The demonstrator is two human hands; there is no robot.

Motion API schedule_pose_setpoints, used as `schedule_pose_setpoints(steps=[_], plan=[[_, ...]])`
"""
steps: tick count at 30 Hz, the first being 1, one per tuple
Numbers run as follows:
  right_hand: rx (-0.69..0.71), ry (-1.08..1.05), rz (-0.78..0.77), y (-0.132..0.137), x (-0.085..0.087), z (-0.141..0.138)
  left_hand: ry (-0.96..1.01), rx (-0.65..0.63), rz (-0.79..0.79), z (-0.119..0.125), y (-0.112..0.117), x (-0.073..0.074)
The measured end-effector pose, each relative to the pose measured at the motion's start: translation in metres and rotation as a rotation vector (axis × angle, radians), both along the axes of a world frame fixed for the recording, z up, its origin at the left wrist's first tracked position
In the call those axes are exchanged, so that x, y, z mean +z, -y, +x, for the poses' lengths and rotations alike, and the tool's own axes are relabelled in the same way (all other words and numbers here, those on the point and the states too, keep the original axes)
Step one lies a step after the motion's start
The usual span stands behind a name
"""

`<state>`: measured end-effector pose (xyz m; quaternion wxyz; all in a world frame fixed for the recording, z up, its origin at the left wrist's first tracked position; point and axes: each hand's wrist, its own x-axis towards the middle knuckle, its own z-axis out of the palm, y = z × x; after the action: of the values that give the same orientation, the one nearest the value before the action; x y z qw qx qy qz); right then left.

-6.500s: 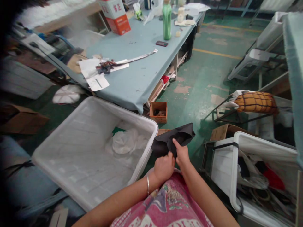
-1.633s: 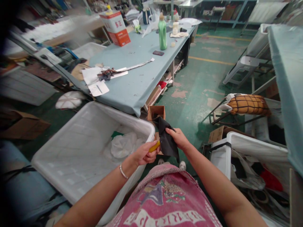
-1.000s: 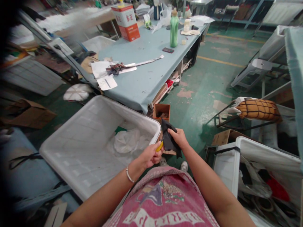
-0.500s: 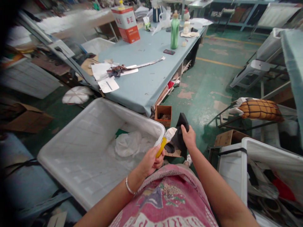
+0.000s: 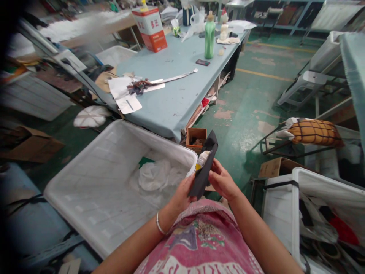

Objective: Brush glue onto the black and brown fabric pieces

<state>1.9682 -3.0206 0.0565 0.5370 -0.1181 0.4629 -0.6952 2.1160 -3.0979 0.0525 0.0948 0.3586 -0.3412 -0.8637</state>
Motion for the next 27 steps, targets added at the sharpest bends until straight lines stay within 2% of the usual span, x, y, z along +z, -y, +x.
schedule_pose_setpoints(steps=[4,8,11,16,19,24,27], plan=[[-0.008,-0.195,0.028,0.009,-0.007,0.008,0.005,-0.053,-0.055,0.000,-0.018,-0.005],[-0.083,-0.424,0.213,0.011,-0.004,0.004,0.036,-0.089,-0.074,0.000,-0.031,-0.005],[-0.120,-0.518,0.303,0.011,-0.004,0.001,0.042,-0.121,-0.046,-0.003,-0.032,0.001],[-0.175,-0.679,0.328,0.008,-0.011,-0.004,0.016,-0.171,-0.020,-0.005,-0.029,0.008],[-0.141,-0.722,0.319,0.002,-0.013,-0.014,-0.012,-0.234,0.043,0.000,-0.023,0.010],[0.005,-0.713,0.268,-0.002,-0.015,-0.035,-0.090,-0.388,0.194,0.009,-0.006,0.013],[0.046,-0.699,0.268,-0.002,-0.016,-0.041,-0.054,-0.435,0.158,0.007,0.001,0.014]])
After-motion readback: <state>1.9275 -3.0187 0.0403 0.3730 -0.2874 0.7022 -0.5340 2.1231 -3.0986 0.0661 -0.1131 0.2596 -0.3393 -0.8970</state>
